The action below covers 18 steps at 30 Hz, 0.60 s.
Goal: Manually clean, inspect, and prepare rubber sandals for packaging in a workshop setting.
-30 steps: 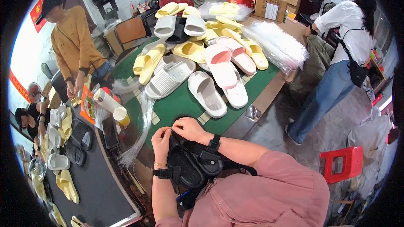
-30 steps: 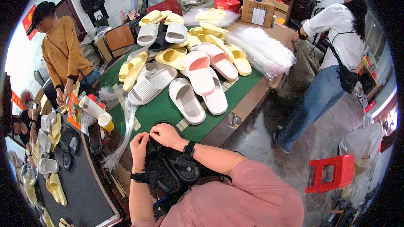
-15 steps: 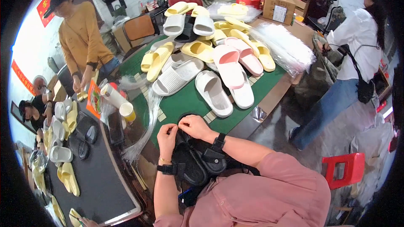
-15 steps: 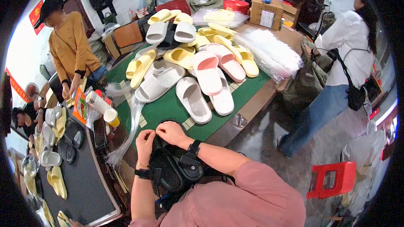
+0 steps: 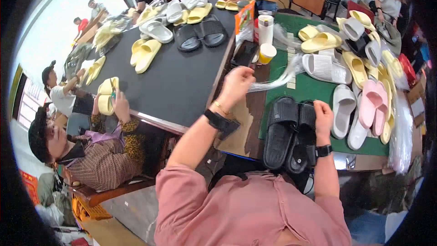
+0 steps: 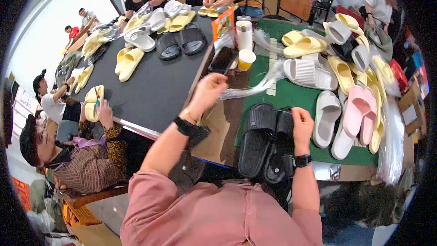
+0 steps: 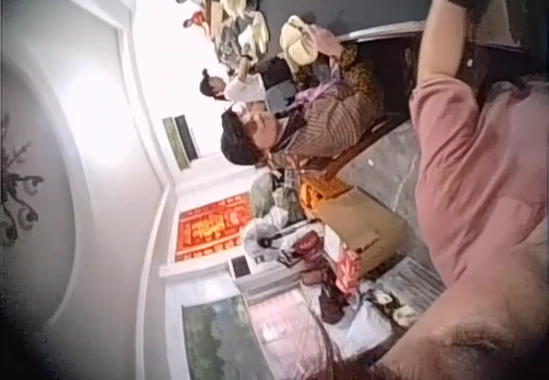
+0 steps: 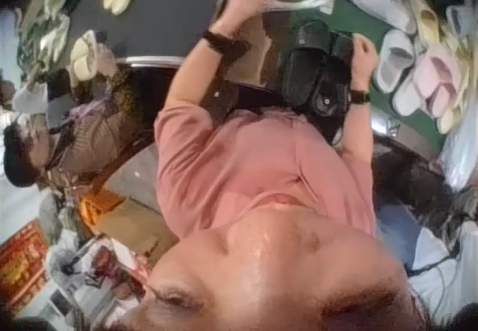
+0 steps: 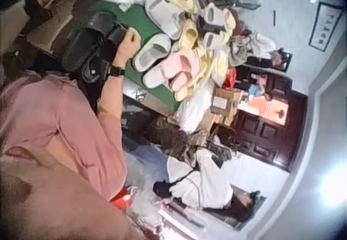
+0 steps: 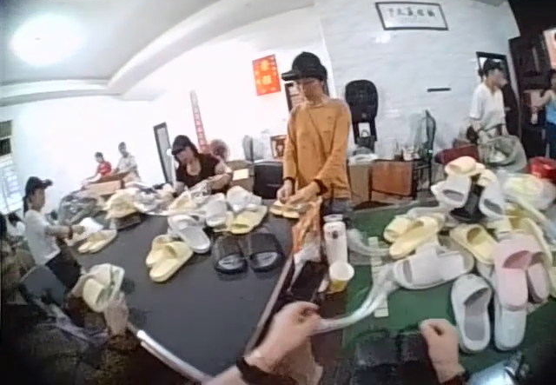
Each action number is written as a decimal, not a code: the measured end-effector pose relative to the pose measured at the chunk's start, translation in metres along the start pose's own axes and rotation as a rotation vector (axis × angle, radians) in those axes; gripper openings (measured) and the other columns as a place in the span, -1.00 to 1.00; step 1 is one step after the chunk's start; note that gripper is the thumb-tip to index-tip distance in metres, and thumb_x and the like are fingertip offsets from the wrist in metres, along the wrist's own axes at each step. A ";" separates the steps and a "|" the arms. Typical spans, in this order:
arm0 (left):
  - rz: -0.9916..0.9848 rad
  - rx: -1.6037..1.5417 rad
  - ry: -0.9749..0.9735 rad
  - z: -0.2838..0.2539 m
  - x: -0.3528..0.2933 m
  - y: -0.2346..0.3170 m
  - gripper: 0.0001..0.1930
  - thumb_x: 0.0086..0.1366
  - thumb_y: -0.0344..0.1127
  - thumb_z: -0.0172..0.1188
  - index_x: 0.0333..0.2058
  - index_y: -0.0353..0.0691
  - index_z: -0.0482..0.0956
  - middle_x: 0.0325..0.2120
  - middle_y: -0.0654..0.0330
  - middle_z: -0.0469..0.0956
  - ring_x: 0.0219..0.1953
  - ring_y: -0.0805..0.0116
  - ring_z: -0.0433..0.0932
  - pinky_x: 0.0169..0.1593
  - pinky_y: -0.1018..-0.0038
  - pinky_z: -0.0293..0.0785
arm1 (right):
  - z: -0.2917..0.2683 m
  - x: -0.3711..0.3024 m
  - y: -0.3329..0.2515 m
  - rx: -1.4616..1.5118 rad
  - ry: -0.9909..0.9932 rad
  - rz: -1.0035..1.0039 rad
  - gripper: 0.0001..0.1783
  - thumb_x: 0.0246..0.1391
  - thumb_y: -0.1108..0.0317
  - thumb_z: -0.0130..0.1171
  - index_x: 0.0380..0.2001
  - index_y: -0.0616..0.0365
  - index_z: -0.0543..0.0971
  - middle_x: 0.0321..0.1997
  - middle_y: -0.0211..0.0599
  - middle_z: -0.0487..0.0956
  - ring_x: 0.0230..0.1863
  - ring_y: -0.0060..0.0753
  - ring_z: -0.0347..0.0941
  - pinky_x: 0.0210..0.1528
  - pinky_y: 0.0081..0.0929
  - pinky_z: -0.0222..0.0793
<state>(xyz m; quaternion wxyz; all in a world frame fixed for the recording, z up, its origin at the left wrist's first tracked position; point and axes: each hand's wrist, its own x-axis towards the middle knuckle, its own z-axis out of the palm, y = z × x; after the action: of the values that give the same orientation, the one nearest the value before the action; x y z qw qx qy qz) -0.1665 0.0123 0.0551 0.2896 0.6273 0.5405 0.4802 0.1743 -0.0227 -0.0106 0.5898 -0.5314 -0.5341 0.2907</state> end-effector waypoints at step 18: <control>-0.141 1.048 0.066 -0.159 0.114 -0.060 -0.44 0.02 -0.18 0.29 0.04 -0.21 0.48 0.03 -0.03 0.45 0.10 -0.02 0.41 0.14 0.19 0.38 | -0.254 -0.052 -0.104 0.246 0.663 -0.205 -0.80 0.26 0.40 0.00 -0.14 0.26 0.52 -0.42 -0.39 0.46 -0.35 -0.55 0.40 -0.33 -0.63 0.33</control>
<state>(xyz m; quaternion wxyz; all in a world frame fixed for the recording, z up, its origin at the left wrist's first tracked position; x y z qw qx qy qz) -0.3413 0.1110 0.0939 -0.0483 0.6344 0.7578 0.1445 0.3759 -0.1779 0.1042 0.8163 -0.4656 -0.3256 0.1039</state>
